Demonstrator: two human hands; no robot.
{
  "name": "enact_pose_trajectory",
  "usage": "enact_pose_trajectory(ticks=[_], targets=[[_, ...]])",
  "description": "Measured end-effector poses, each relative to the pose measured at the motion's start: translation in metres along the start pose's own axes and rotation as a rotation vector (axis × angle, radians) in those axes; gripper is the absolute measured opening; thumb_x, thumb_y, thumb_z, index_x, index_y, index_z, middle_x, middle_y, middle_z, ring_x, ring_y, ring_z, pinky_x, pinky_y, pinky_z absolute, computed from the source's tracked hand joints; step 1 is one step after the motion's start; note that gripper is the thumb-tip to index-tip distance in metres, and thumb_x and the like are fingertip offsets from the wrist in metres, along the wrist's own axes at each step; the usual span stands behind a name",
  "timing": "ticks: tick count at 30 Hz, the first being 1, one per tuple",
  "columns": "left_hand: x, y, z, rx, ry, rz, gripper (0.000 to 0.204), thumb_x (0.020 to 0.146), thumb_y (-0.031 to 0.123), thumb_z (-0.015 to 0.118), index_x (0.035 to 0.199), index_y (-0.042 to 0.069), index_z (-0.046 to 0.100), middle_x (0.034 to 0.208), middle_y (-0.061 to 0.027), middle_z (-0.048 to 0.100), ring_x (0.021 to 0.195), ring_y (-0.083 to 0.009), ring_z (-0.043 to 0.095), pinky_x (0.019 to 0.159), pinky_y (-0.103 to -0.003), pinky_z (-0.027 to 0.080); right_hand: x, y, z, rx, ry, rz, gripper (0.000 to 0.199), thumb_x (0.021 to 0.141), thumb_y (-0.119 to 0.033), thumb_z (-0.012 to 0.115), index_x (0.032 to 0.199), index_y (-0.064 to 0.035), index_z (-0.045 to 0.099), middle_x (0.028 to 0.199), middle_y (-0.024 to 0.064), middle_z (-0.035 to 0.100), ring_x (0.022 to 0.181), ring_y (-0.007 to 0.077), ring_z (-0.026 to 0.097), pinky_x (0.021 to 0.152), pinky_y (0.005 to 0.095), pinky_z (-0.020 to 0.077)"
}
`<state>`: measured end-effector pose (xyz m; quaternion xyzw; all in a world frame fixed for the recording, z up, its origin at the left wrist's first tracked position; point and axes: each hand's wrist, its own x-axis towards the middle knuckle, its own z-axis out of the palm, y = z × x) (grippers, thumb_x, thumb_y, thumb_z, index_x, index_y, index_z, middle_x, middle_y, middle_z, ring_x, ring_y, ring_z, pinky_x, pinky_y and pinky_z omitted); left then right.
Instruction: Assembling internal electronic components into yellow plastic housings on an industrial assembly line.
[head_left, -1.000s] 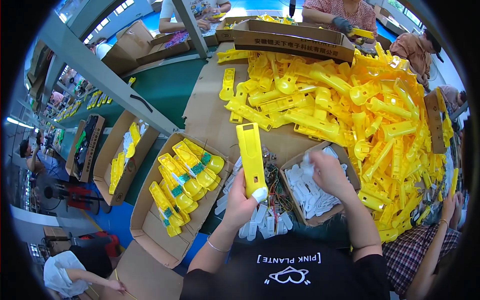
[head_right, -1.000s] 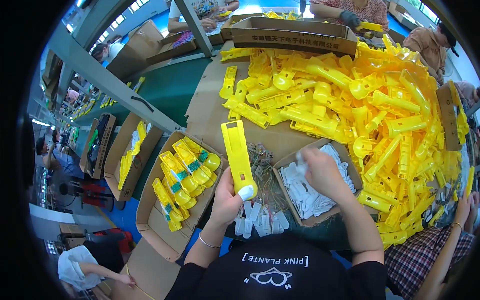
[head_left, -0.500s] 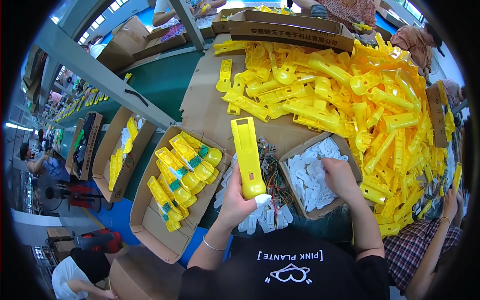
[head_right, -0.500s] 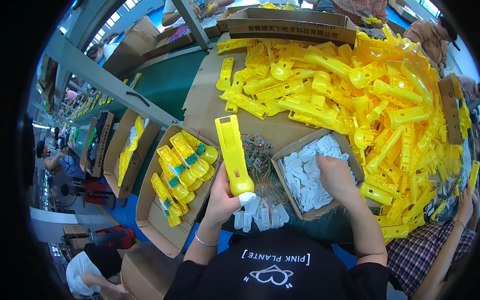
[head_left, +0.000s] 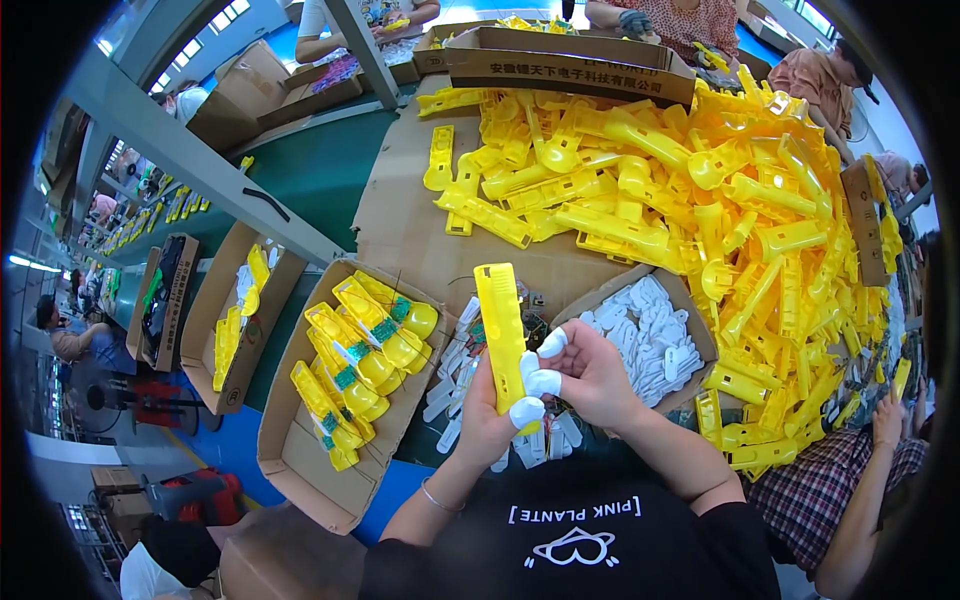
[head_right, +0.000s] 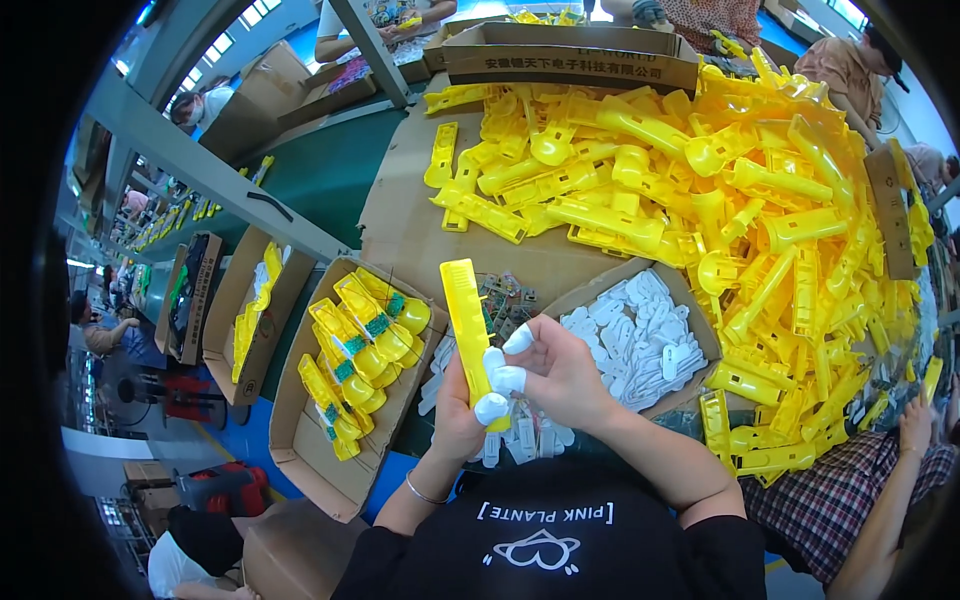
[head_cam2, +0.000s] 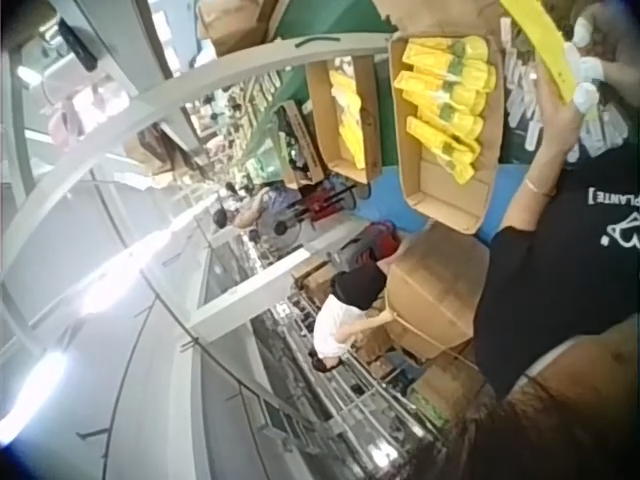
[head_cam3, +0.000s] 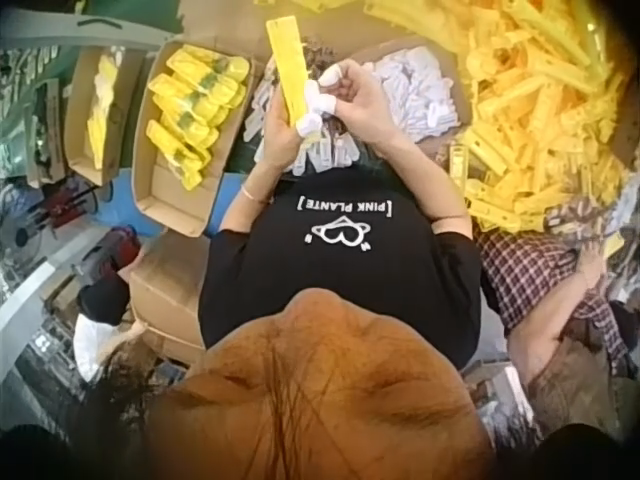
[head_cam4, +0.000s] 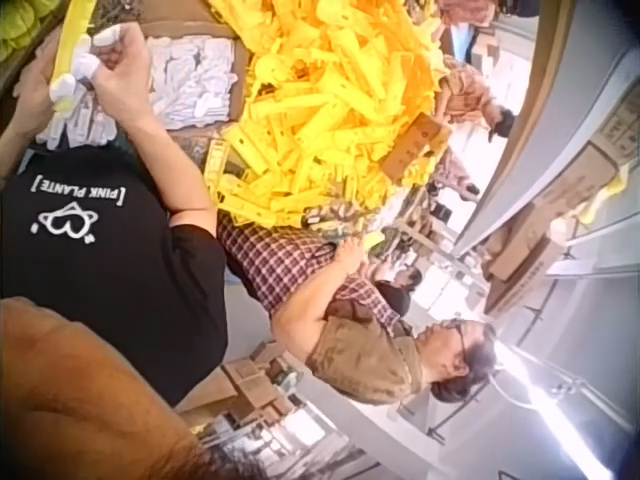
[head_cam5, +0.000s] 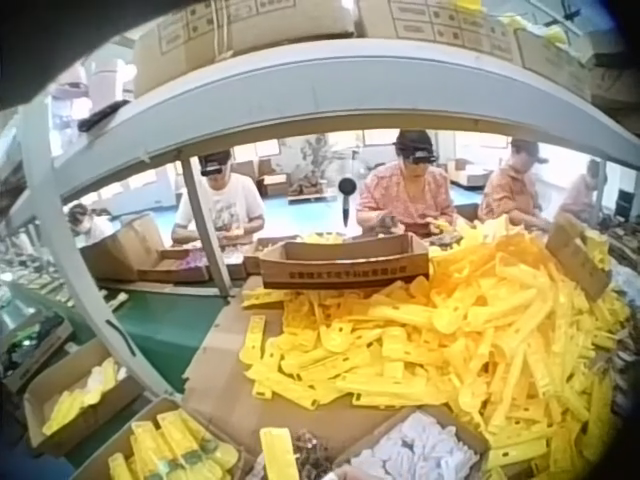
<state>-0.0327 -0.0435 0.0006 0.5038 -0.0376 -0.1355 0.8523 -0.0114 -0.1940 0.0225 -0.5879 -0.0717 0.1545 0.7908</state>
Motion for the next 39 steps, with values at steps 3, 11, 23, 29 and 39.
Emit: enact_pose_trajectory(ticks=[3, 11, 23, 29, 39], targets=[[-0.005, -0.002, -0.003, 0.027, -0.036, 0.076, 0.066, 0.075, 0.022, 0.068, 0.126, 0.005, 0.030, 0.107, -0.0045, 0.048, 0.095, -0.0127, 0.052, 0.080, -0.026, 0.045, -0.004, 0.003, 0.006, 0.078, 0.053, -0.033, 0.026, 0.077, 0.000, 0.064, 0.094, -0.0021, 0.045, 0.089, 0.0069, 0.060, 0.083, 0.0139, 0.062, 0.069, 0.0257, 0.0511], [-0.006, -0.002, -0.016, 0.306, -0.043, 0.095, 0.067, 0.077, 0.023, 0.066, 0.128, 0.003, 0.027, 0.107, -0.0054, 0.046, 0.098, -0.0127, 0.048, 0.082, -0.027, 0.042, -0.005, 0.008, 0.013, -0.350, 0.103, -0.180, 0.016, 0.078, 0.002, 0.062, 0.088, 0.0010, 0.049, 0.086, 0.0078, 0.060, 0.081, 0.0122, 0.062, 0.069, 0.0244, 0.0520], [-0.006, 0.068, -0.055, -0.070, 0.188, 0.318, 0.053, 0.079, 0.014, 0.060, 0.123, 0.004, 0.032, 0.076, -0.0064, 0.049, 0.056, -0.0128, 0.048, 0.052, -0.025, 0.044, 0.044, -0.018, -0.019, -0.685, 0.085, -0.345, 0.019, 0.075, -0.003, 0.065, 0.093, -0.0005, 0.061, 0.087, 0.0080, 0.061, 0.078, 0.0149, 0.060, 0.070, 0.0264, 0.0487], [-0.011, 0.030, -0.062, -0.031, 0.350, 0.214, 0.033, 0.079, 0.019, 0.060, 0.104, 0.004, 0.044, 0.071, -0.0070, 0.051, 0.057, -0.0143, 0.049, 0.049, -0.026, 0.043, 0.040, 0.054, 0.024, -1.403, -0.152, -0.512, 0.015, 0.061, -0.008, 0.065, 0.073, -0.0030, 0.058, 0.076, 0.0089, 0.053, 0.075, 0.0260, 0.053, 0.068, 0.0365, 0.0442], [-0.017, 0.027, -0.062, -0.073, 0.238, 0.106, 0.036, 0.077, 0.015, 0.062, 0.107, 0.003, 0.044, 0.096, -0.0172, 0.060, 0.084, -0.0230, 0.060, 0.073, -0.034, 0.050, 0.019, 0.018, 0.015, -0.799, 0.008, -0.647, 0.017, 0.068, 0.004, 0.061, 0.084, -0.0006, 0.059, 0.075, 0.0104, 0.055, 0.061, 0.0226, 0.056, 0.053, 0.0280, 0.0457]])
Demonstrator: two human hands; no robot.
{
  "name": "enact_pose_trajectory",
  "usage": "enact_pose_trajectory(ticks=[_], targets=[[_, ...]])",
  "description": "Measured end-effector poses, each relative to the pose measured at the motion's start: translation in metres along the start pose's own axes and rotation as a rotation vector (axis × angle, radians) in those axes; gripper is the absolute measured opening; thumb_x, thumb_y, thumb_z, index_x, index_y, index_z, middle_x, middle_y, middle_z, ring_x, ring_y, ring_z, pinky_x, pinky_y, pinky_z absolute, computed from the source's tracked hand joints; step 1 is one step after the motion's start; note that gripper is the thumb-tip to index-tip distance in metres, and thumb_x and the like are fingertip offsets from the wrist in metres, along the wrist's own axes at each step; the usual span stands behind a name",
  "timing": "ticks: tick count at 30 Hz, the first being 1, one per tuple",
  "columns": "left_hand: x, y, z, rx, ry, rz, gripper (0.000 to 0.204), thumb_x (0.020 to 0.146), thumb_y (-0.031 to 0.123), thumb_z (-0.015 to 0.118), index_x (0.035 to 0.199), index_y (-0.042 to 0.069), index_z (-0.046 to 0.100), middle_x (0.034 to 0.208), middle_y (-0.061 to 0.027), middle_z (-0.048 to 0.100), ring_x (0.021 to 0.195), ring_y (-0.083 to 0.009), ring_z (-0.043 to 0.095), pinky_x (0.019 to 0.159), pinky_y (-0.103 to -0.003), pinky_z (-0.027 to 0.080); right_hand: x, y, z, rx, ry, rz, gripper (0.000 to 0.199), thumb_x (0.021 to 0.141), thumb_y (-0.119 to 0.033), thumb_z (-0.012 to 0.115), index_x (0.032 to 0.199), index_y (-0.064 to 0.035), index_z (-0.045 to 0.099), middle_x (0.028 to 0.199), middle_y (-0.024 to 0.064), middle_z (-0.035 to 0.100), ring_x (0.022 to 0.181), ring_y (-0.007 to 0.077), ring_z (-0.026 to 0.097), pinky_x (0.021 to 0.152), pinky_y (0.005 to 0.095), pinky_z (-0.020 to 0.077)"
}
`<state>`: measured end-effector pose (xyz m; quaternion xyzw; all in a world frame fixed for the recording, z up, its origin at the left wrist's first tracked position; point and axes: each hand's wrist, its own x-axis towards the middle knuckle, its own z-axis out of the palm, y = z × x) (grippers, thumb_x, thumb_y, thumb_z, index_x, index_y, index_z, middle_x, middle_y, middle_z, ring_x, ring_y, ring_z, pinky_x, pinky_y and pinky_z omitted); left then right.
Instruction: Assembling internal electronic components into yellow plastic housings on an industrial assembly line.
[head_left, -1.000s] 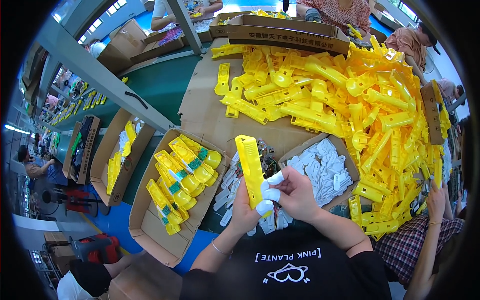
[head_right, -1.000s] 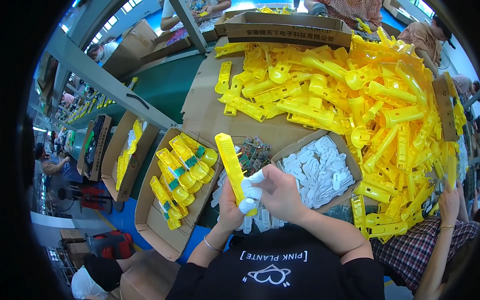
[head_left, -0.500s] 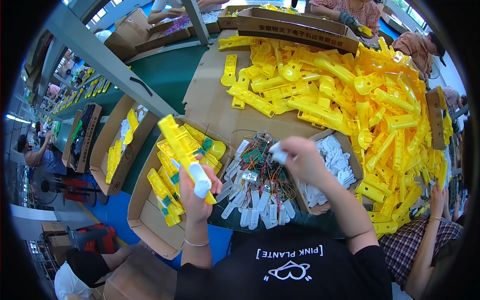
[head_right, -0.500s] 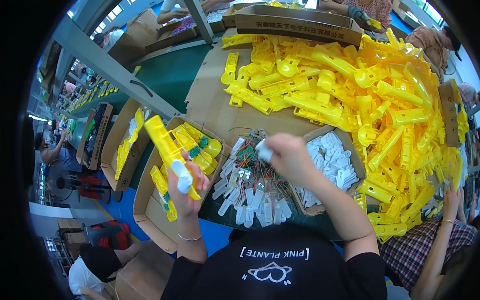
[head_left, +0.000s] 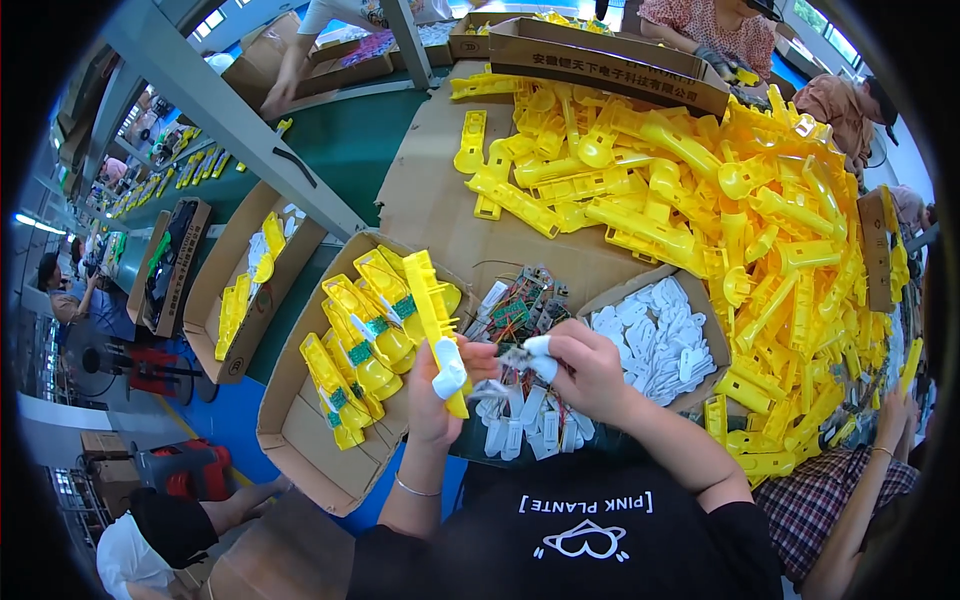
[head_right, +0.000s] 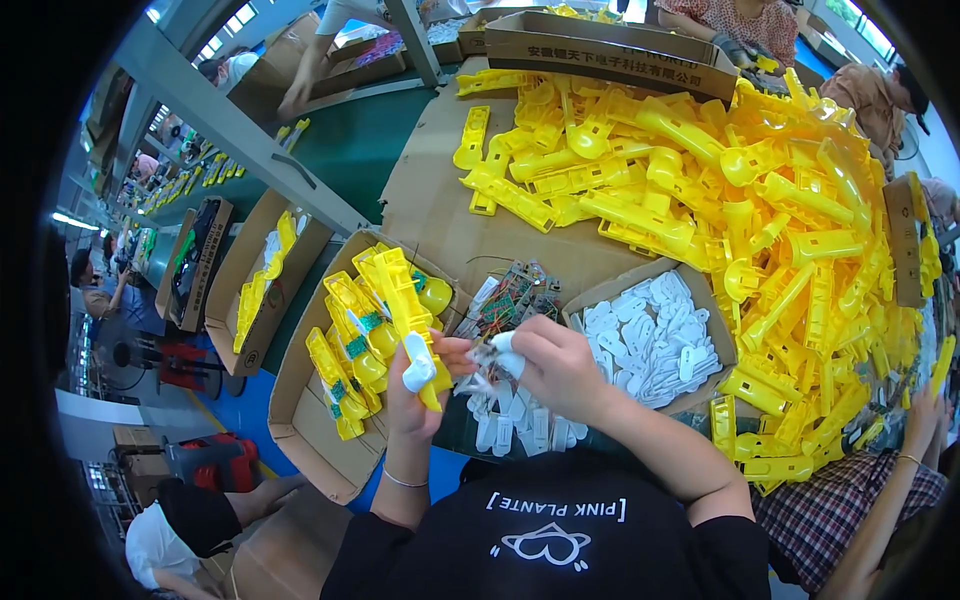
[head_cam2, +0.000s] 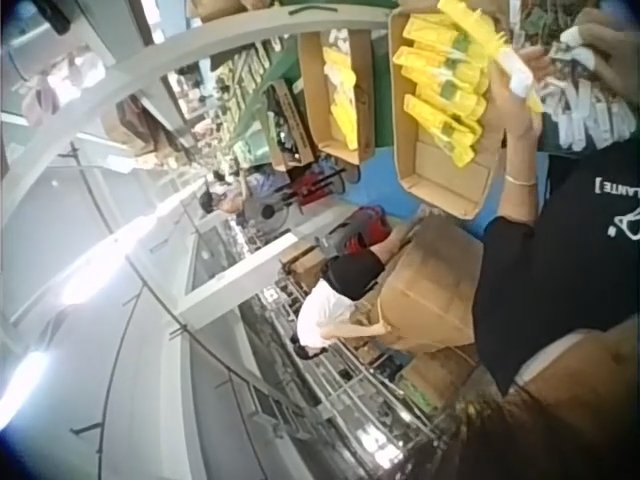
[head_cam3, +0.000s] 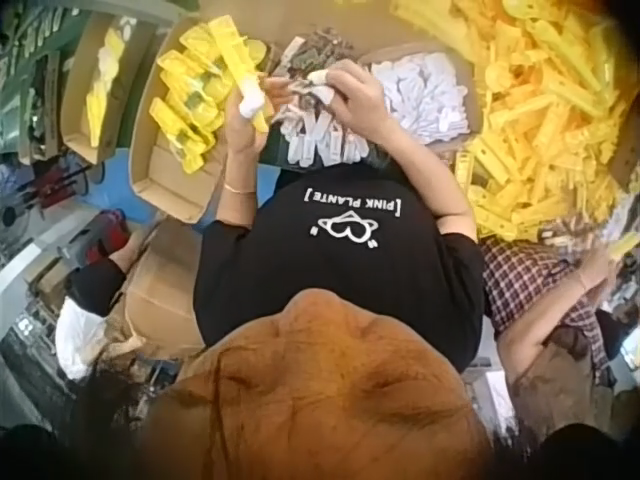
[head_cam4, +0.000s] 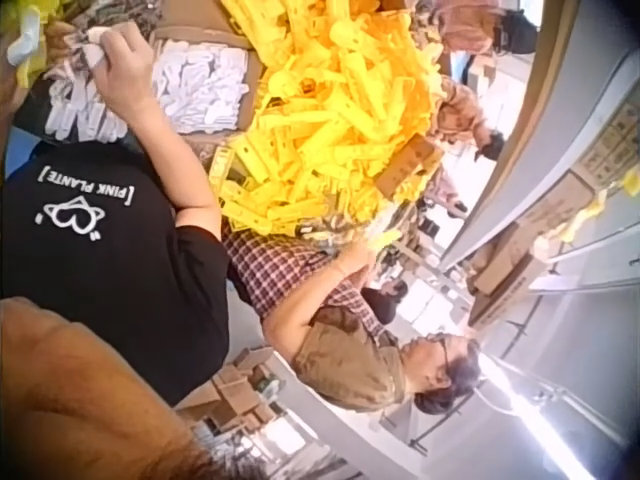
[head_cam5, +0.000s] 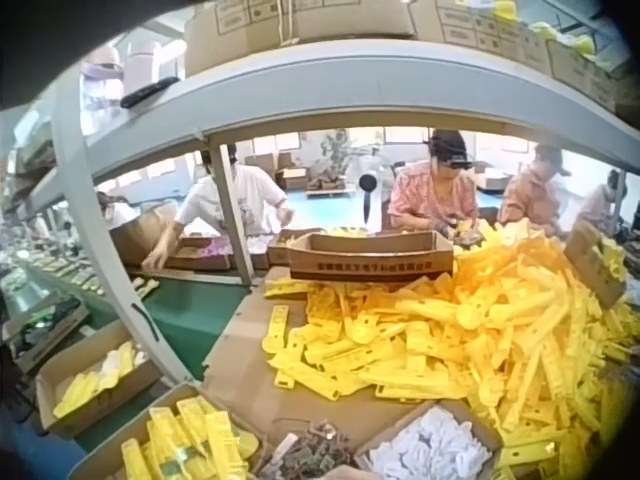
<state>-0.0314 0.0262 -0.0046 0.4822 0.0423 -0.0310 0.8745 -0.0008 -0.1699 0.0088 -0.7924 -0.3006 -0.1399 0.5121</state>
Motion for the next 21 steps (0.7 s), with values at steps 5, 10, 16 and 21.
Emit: enact_pose_trajectory(ticks=[5, 10, 16, 21], targets=[[0.001, -0.008, 0.025, -0.349, -0.185, -0.005, 0.036, 0.081, 0.024, 0.057, 0.108, 0.003, 0.048, 0.115, -0.0245, 0.052, 0.105, -0.0315, 0.054, 0.083, -0.041, 0.047, 0.002, -0.011, -0.006, -0.036, 0.070, -0.167, 0.022, 0.064, 0.003, 0.066, 0.083, 0.0002, 0.055, 0.078, 0.0108, 0.055, 0.066, 0.0267, 0.057, 0.060, 0.0311, 0.0498], [-0.012, -0.018, 0.046, -0.024, -0.150, 0.101, 0.031, 0.080, 0.011, 0.060, 0.106, 0.001, 0.045, 0.121, -0.0266, 0.046, 0.113, -0.0343, 0.047, 0.096, -0.044, 0.038, 0.005, -0.021, -0.015, -0.056, 0.042, 0.051, 0.032, 0.072, -0.005, 0.067, 0.100, 0.0017, 0.053, 0.081, 0.0094, 0.056, 0.067, 0.0201, 0.059, 0.062, 0.0266, 0.0495], [-0.003, -0.008, 0.044, -0.046, -0.161, 0.141, 0.038, 0.077, 0.022, 0.063, 0.104, 0.000, 0.048, 0.114, -0.0243, 0.051, 0.109, -0.0333, 0.051, 0.091, -0.047, 0.042, -0.002, -0.016, -0.030, 0.653, 0.121, 0.505, 0.020, 0.079, 0.005, 0.058, 0.099, 0.0022, 0.054, 0.085, 0.0063, 0.060, 0.079, 0.0133, 0.061, 0.068, 0.0243, 0.0515], [-0.004, -0.007, 0.055, -0.083, -0.178, 0.069, 0.042, 0.074, 0.019, 0.066, 0.105, 0.000, 0.046, 0.110, -0.0228, 0.053, 0.110, -0.0337, 0.050, 0.093, -0.045, 0.042, -0.004, -0.008, -0.031, 0.663, 0.089, 0.588, 0.019, 0.077, 0.007, 0.059, 0.095, 0.0018, 0.054, 0.080, 0.0039, 0.058, 0.073, 0.0095, 0.059, 0.065, 0.0219, 0.0501]])
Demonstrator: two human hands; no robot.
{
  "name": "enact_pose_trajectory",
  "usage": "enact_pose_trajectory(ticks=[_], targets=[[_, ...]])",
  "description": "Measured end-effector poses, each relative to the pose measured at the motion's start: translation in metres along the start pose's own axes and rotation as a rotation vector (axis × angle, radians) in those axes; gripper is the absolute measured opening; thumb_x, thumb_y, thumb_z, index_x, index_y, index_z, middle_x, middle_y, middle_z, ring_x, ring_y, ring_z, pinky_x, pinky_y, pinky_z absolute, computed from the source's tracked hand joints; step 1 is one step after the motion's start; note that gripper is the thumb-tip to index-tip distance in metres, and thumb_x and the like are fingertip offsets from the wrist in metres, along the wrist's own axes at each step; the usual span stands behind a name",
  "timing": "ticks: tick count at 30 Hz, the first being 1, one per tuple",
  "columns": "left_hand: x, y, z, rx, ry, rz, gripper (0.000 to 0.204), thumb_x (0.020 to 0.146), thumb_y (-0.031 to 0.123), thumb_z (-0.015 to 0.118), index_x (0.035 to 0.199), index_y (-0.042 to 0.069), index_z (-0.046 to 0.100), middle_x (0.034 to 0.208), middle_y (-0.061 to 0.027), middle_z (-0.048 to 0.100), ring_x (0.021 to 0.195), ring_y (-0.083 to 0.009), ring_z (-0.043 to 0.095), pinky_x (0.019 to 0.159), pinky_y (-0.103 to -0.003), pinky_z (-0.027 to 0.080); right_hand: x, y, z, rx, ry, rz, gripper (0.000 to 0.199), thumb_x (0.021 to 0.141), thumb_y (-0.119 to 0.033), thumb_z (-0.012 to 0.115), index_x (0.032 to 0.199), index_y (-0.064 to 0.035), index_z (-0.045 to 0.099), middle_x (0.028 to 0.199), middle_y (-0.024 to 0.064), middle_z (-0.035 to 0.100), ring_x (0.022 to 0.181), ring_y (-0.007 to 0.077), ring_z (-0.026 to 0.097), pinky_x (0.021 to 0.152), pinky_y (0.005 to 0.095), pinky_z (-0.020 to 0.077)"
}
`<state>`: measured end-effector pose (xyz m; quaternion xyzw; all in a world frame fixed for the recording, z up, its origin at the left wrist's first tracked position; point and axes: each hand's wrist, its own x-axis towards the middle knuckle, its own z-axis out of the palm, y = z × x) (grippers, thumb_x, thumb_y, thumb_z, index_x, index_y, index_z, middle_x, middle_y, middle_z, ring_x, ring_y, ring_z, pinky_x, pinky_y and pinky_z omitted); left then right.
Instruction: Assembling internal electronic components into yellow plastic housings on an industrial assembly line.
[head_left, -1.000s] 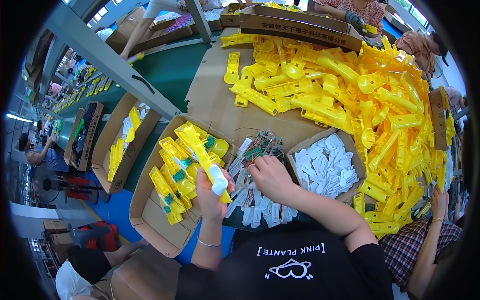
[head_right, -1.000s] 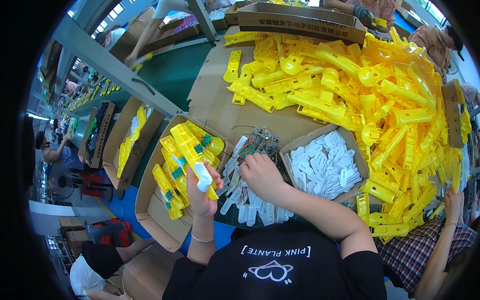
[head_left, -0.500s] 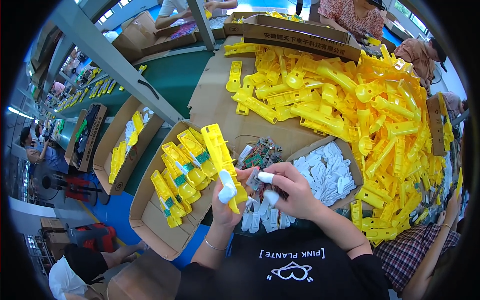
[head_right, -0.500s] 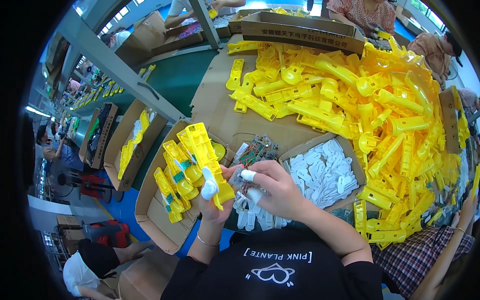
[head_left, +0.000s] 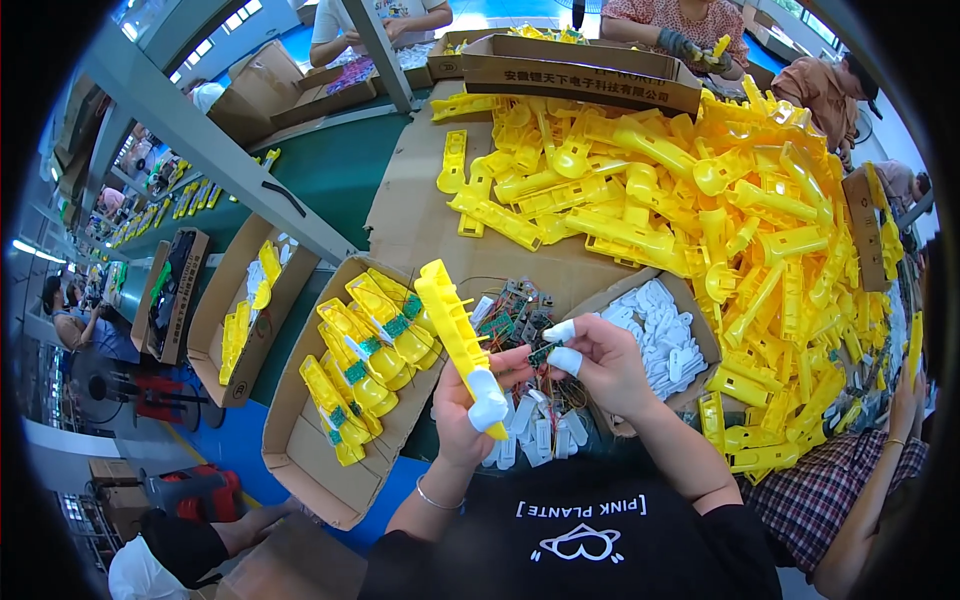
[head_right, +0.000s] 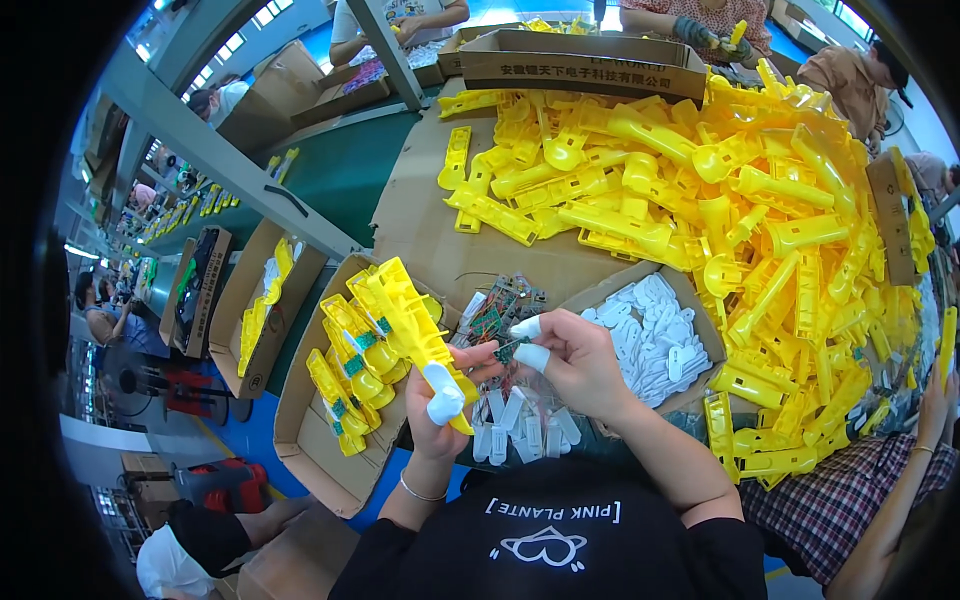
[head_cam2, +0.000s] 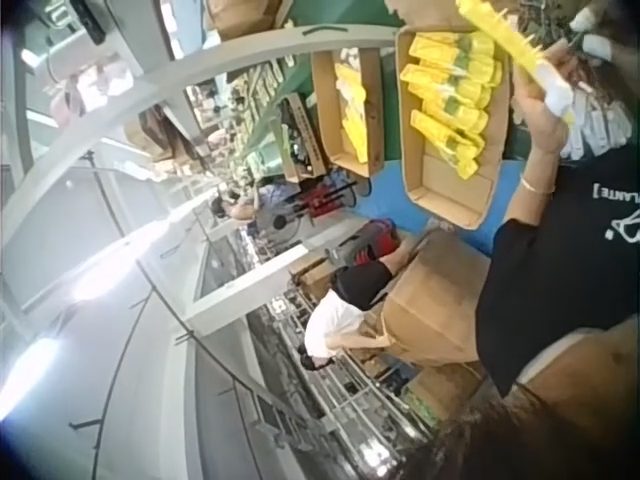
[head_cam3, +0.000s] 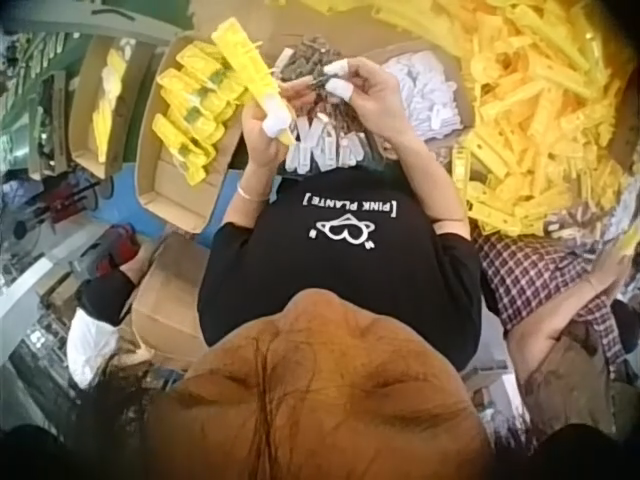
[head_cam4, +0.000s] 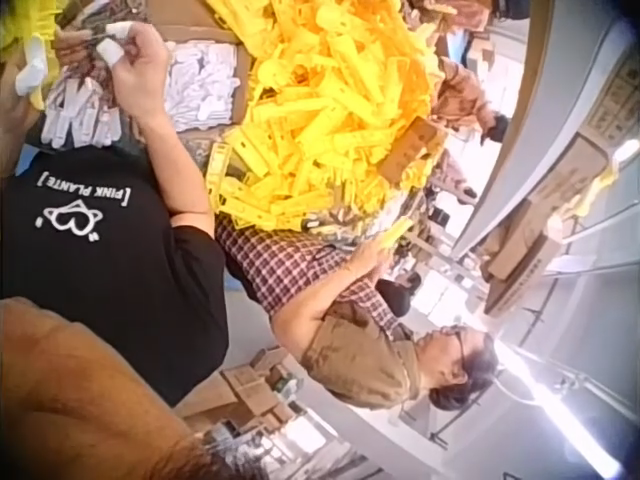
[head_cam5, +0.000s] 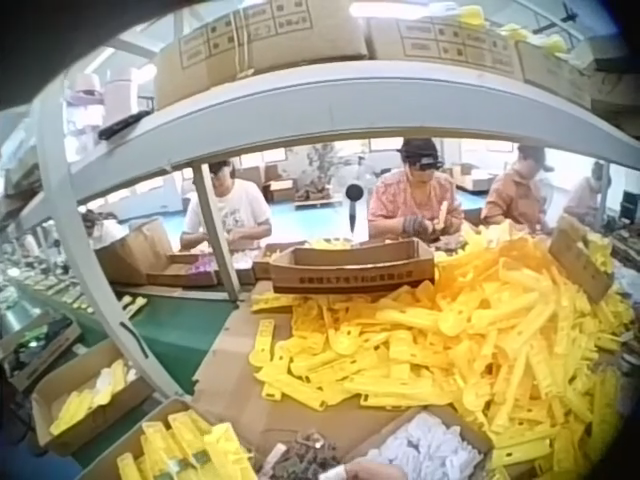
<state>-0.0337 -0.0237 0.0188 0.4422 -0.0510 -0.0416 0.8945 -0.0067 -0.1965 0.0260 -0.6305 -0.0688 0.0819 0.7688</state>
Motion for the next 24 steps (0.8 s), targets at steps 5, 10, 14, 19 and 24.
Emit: enact_pose_trajectory(ticks=[5, 10, 14, 19, 24], targets=[[-0.005, -0.004, 0.007, 0.010, 0.094, 0.021, 0.042, 0.073, 0.020, 0.067, 0.103, 0.001, 0.045, 0.109, -0.0196, 0.054, 0.109, -0.0342, 0.050, 0.092, -0.046, 0.042, -0.001, -0.001, 0.003, -0.423, 0.113, -0.170, 0.021, 0.074, 0.004, 0.064, 0.093, 0.0011, 0.055, 0.076, 0.0019, 0.057, 0.069, 0.0058, 0.057, 0.061, 0.0199, 0.0469], [0.011, -0.003, -0.025, -0.120, -0.026, -0.117, 0.047, 0.079, 0.021, 0.061, 0.117, 0.000, 0.041, 0.113, -0.0176, 0.053, 0.108, -0.0297, 0.051, 0.092, -0.042, 0.042, -0.003, -0.011, 0.005, -0.312, -0.038, -0.071, 0.017, 0.076, 0.002, 0.063, 0.090, 0.0009, 0.054, 0.073, 0.0009, 0.056, 0.066, 0.0044, 0.055, 0.058, 0.0191, 0.0462], [0.008, -0.012, -0.026, -0.334, -0.114, -0.194, 0.054, 0.086, 0.026, 0.055, 0.128, 0.000, 0.034, 0.118, -0.0156, 0.049, 0.108, -0.0264, 0.051, 0.093, -0.040, 0.041, -0.004, -0.013, 0.023, -0.208, -0.008, -0.117, 0.013, 0.079, 0.000, 0.061, 0.087, 0.0013, 0.052, 0.072, 0.0011, 0.056, 0.062, 0.0049, 0.056, 0.053, 0.0193, 0.0468], [0.003, -0.017, -0.020, -0.347, -0.103, -0.233, 0.060, 0.087, 0.030, 0.051, 0.136, 0.008, 0.024, 0.134, -0.0103, 0.037, 0.121, -0.0259, 0.041, 0.101, -0.040, 0.034, -0.005, -0.016, 0.037, -0.406, 0.049, -0.302, 0.013, 0.076, -0.002, 0.064, 0.081, 0.0019, 0.052, 0.069, 0.0053, 0.056, 0.061, 0.0086, 0.058, 0.053, 0.0216, 0.0475], [0.003, -0.022, -0.020, -0.401, -0.120, -0.239, 0.056, 0.089, 0.031, 0.046, 0.134, 0.005, 0.026, 0.132, -0.0107, 0.039, 0.119, -0.0256, 0.042, 0.100, -0.038, 0.034, -0.002, -0.017, 0.036, -0.645, 0.038, -0.477, 0.012, 0.071, 0.001, 0.064, 0.079, 0.0018, 0.054, 0.072, 0.0086, 0.053, 0.061, 0.0179, 0.056, 0.054, 0.0257, 0.0464]])
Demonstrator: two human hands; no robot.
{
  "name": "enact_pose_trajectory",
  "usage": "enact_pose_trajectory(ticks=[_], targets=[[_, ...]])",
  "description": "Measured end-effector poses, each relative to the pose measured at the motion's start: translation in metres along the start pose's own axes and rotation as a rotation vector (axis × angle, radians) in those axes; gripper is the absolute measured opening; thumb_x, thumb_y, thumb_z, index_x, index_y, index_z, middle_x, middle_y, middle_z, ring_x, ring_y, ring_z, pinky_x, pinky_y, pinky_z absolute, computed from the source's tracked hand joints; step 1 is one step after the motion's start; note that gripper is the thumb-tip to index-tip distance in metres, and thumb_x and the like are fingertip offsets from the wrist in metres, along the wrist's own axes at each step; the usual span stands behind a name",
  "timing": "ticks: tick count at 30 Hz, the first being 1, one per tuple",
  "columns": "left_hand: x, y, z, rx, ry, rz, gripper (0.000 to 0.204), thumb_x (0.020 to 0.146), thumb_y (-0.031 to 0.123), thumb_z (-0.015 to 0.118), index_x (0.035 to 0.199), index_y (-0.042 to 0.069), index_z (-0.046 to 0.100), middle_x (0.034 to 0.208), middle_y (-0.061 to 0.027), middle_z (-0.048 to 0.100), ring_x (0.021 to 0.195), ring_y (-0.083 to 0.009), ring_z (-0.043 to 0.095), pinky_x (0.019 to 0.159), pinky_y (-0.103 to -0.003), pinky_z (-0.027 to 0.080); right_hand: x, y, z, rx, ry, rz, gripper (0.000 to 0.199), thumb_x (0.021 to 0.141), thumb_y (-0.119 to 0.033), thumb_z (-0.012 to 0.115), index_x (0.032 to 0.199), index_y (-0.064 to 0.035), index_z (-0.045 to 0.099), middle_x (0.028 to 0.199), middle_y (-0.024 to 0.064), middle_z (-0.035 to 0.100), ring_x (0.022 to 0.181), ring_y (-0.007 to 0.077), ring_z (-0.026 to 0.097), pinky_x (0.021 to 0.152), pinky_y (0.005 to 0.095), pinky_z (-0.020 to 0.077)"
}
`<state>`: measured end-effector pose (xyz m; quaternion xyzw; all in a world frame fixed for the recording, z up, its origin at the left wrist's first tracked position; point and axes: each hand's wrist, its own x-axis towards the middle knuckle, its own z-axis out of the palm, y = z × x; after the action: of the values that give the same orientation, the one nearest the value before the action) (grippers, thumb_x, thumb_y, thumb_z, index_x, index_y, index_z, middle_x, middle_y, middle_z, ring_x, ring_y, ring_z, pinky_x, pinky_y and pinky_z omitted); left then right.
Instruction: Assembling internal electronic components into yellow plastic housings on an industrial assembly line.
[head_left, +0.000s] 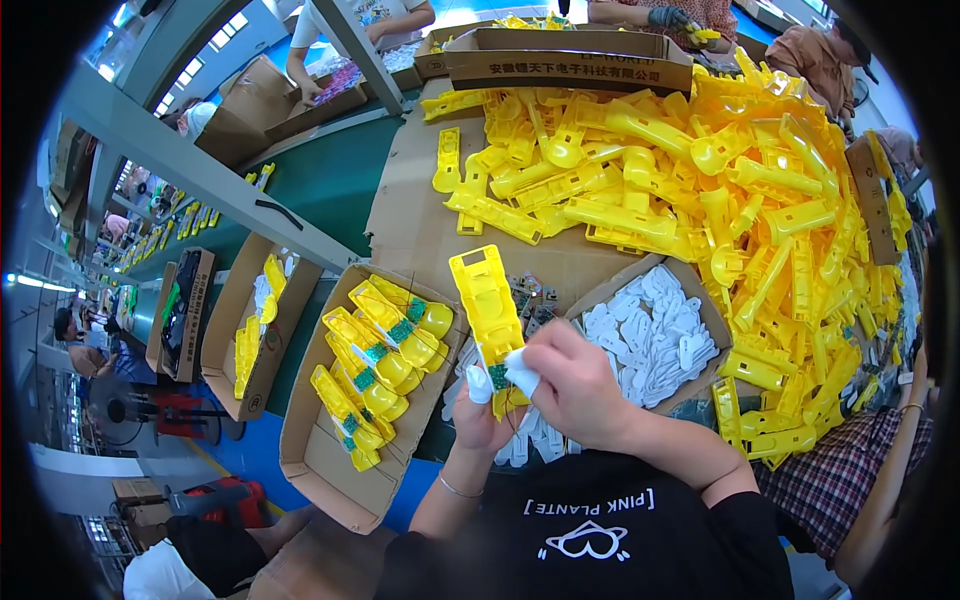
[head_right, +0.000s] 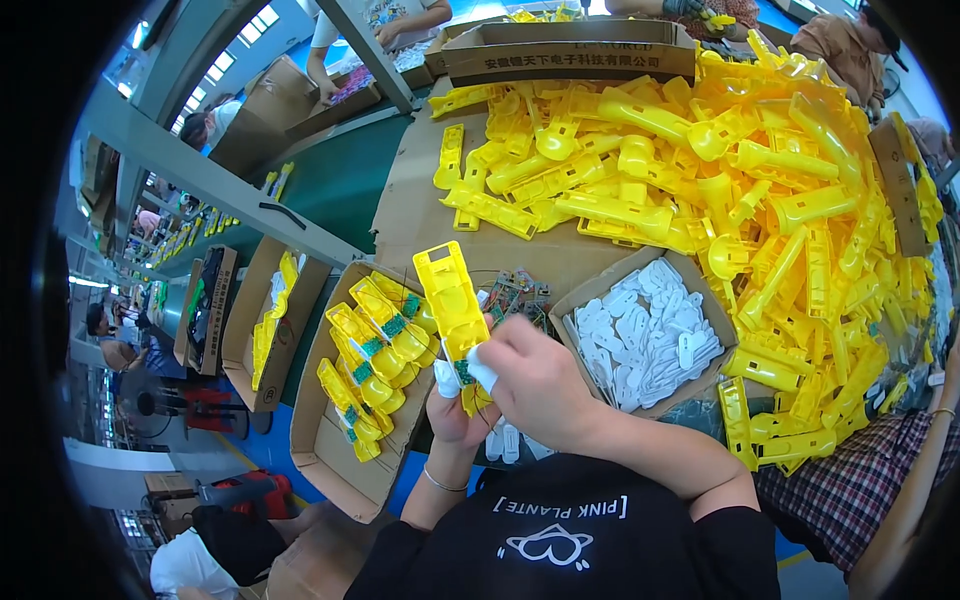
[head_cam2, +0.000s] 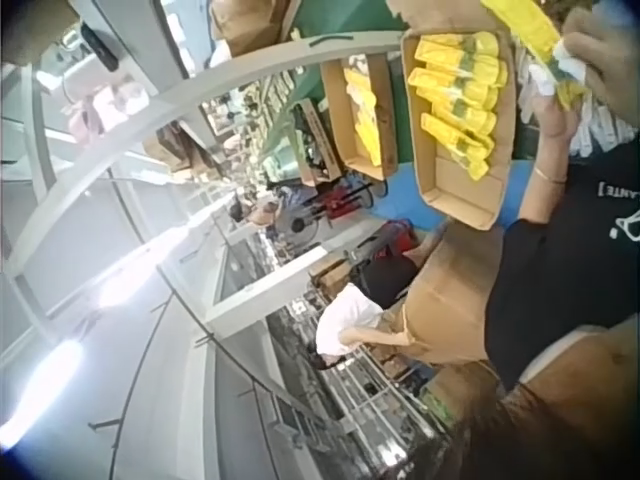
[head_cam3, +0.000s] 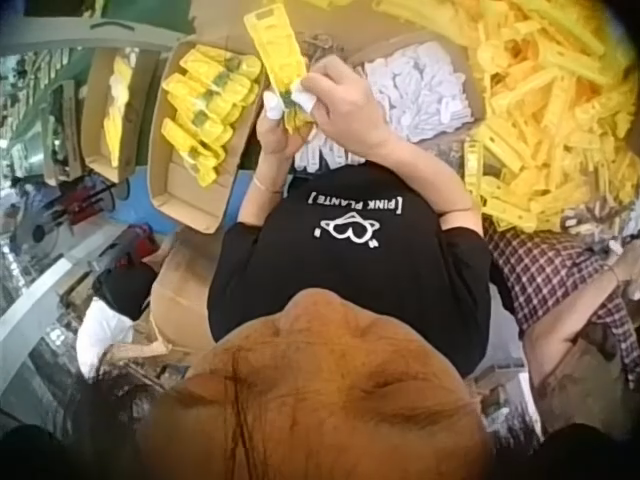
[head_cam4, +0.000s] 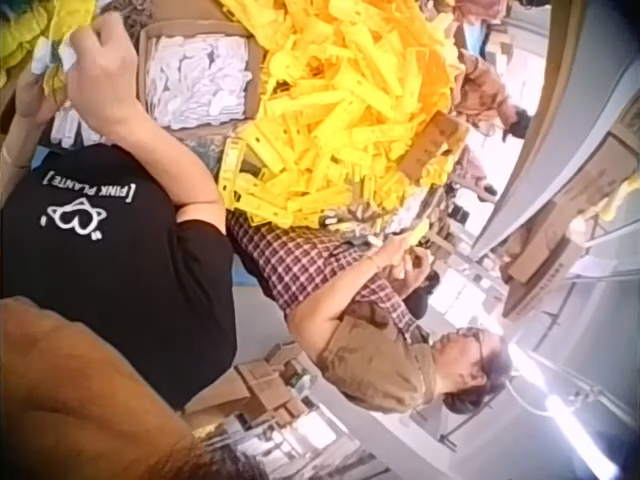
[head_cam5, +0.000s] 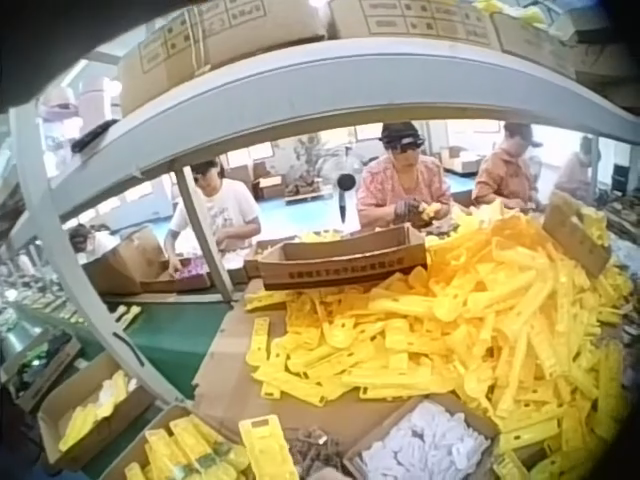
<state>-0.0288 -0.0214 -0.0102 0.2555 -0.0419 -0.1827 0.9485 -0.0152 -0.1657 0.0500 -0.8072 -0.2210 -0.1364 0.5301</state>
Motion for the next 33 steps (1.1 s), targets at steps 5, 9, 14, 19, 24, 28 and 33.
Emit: enact_pose_trajectory(ticks=[5, 9, 14, 19, 24, 28, 33], targets=[[0.000, -0.001, 0.000, -0.003, 0.005, 0.011, 0.053, 0.091, 0.034, 0.042, 0.133, 0.005, 0.028, 0.127, -0.0105, 0.043, 0.116, -0.0238, 0.046, 0.099, -0.036, 0.035, -0.001, 0.002, -0.004, -0.238, -0.105, -0.271, 0.021, 0.066, 0.002, 0.064, 0.085, 0.0035, 0.057, 0.089, 0.0134, 0.051, 0.070, 0.0224, 0.054, 0.058, 0.0287, 0.0467], [0.001, -0.006, 0.004, 0.063, 0.003, 0.062, 0.056, 0.091, 0.036, 0.042, 0.136, 0.008, 0.025, 0.129, -0.0080, 0.041, 0.116, -0.0209, 0.045, 0.098, -0.034, 0.036, -0.006, 0.001, -0.004, -0.336, -0.069, -0.341, 0.024, 0.063, -0.001, 0.065, 0.085, 0.0041, 0.057, 0.090, 0.0133, 0.051, 0.070, 0.0230, 0.054, 0.058, 0.0292, 0.0471], [-0.001, -0.011, 0.003, 0.105, 0.041, 0.095, 0.056, 0.091, 0.035, 0.042, 0.137, 0.008, 0.023, 0.129, -0.0078, 0.041, 0.116, -0.0201, 0.044, 0.098, -0.034, 0.035, -0.006, -0.006, -0.005, -0.335, -0.105, -0.240, 0.025, 0.061, -0.002, 0.064, 0.084, 0.0037, 0.057, 0.091, 0.0136, 0.050, 0.073, 0.0237, 0.053, 0.059, 0.0293, 0.0471], [0.002, -0.009, 0.014, 0.197, 0.052, 0.178, 0.053, 0.091, 0.027, 0.043, 0.136, 0.006, 0.025, 0.128, -0.0085, 0.043, 0.115, -0.0200, 0.045, 0.098, -0.034, 0.035, -0.006, -0.004, -0.006, -0.309, -0.067, -0.247, 0.025, 0.060, -0.001, 0.064, 0.084, 0.0030, 0.056, 0.092, 0.0138, 0.050, 0.075, 0.0248, 0.053, 0.063, 0.0310, 0.0473], [0.003, -0.006, 0.016, 0.190, 0.035, 0.170, 0.053, 0.091, 0.028, 0.044, 0.135, 0.006, 0.026, 0.127, -0.0089, 0.043, 0.115, -0.0205, 0.045, 0.098, -0.034, 0.034, -0.010, 0.001, -0.003, -0.344, -0.066, -0.288, 0.029, 0.059, 0.000, 0.063, 0.087, 0.0043, 0.055, 0.092, 0.0146, 0.051, 0.075, 0.0258, 0.054, 0.064, 0.0314, 0.0477], [0.000, -0.015, 0.007, 0.108, 0.006, 0.176, 0.051, 0.092, 0.033, 0.041, 0.133, 0.006, 0.030, 0.124, -0.0084, 0.045, 0.113, -0.0208, 0.045, 0.098, -0.035, 0.034, -0.009, -0.001, -0.004, -0.382, -0.032, -0.391, 0.028, 0.059, -0.003, 0.063, 0.085, 0.0056, 0.056, 0.089, 0.0153, 0.052, 0.074, 0.0266, 0.054, 0.062, 0.0302, 0.0487], [-0.004, -0.021, 0.010, 0.119, 0.043, 0.171, 0.051, 0.092, 0.036, 0.039, 0.132, 0.005, 0.031, 0.123, -0.0081, 0.045, 0.112, -0.0205, 0.046, 0.097, -0.034, 0.034, -0.007, -0.004, -0.009, -0.415, -0.089, -0.446, 0.025, 0.059, -0.005, 0.063, 0.082, 0.0053, 0.057, 0.088, 0.0146, 0.052, 0.074, 0.0273, 0.055, 0.061, 0.0299, 0.0498]])
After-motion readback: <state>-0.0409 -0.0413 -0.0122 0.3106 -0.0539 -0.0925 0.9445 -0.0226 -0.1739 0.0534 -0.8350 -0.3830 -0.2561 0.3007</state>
